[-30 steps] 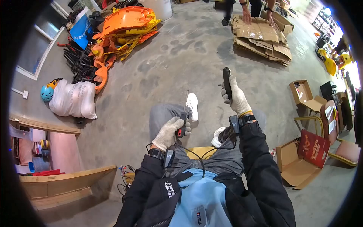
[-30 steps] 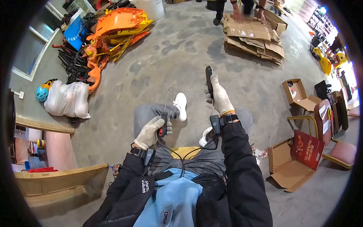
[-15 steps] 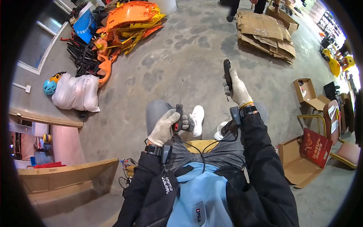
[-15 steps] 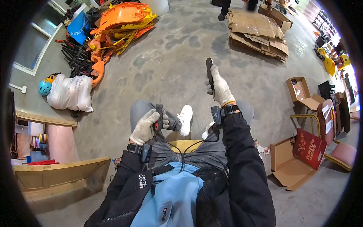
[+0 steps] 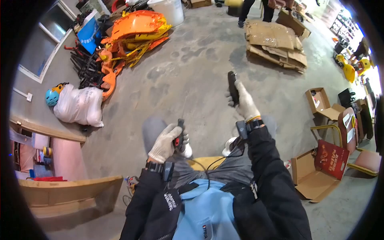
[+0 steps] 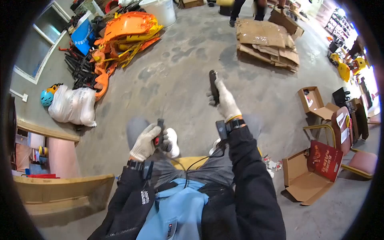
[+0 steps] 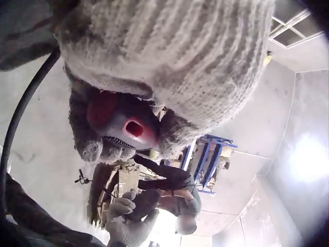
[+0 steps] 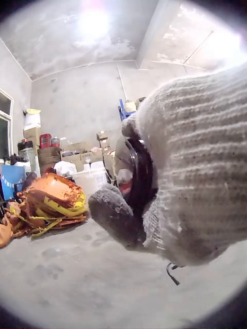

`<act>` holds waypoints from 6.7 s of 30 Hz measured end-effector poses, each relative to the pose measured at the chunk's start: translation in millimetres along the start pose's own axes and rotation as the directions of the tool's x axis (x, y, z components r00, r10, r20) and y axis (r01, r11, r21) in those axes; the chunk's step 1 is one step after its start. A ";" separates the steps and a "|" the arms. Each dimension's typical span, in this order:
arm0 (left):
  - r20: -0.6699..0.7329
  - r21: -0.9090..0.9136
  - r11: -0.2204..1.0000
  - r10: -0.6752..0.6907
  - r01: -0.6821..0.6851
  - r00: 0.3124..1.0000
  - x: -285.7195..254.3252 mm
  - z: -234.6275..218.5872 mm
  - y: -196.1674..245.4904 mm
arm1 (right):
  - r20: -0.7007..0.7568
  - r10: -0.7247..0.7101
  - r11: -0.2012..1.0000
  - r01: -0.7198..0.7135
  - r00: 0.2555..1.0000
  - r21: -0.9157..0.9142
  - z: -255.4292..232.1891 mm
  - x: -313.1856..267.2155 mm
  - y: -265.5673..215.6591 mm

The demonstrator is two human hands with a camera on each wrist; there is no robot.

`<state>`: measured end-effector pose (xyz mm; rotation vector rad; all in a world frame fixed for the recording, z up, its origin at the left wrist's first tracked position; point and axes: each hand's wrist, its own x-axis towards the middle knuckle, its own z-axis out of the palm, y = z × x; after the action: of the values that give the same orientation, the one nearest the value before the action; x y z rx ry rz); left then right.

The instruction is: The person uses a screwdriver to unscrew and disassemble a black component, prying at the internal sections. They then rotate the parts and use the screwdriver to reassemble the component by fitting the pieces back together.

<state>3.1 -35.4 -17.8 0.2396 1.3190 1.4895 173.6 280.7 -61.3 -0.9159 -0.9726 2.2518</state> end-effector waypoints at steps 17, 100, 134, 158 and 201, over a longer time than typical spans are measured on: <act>0.100 0.366 0.928 0.031 -0.066 0.995 13.0 4.5 34.9 | 0.290 0.192 0.981 -0.188 0.938 -0.042 17.4 -15.7 -2.0; 0.002 0.494 0.862 0.133 -0.116 0.991 -11.5 -1.4 70.4 | 0.542 0.239 0.951 -0.308 0.806 0.038 55.8 -7.4 43.5; 0.087 0.729 0.636 0.283 -0.255 0.955 -22.6 2.0 85.5 | 0.542 0.216 0.975 -0.211 0.812 -0.073 59.2 -9.6 36.6; 0.152 0.862 0.392 0.405 -0.322 0.901 -26.5 7.2 94.2 | 0.521 0.249 0.968 -0.206 0.816 -0.140 52.5 -9.7 34.6; -0.151 0.260 0.965 0.009 0.030 0.989 37.4 -47.8 18.2 | 0.336 0.216 0.795 0.034 0.917 -0.605 43.2 -10.9 51.4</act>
<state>-56.6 -30.4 -38.2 0.2937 1.6388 1.3428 138.7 223.9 -74.6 -0.7691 -1.9520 2.2815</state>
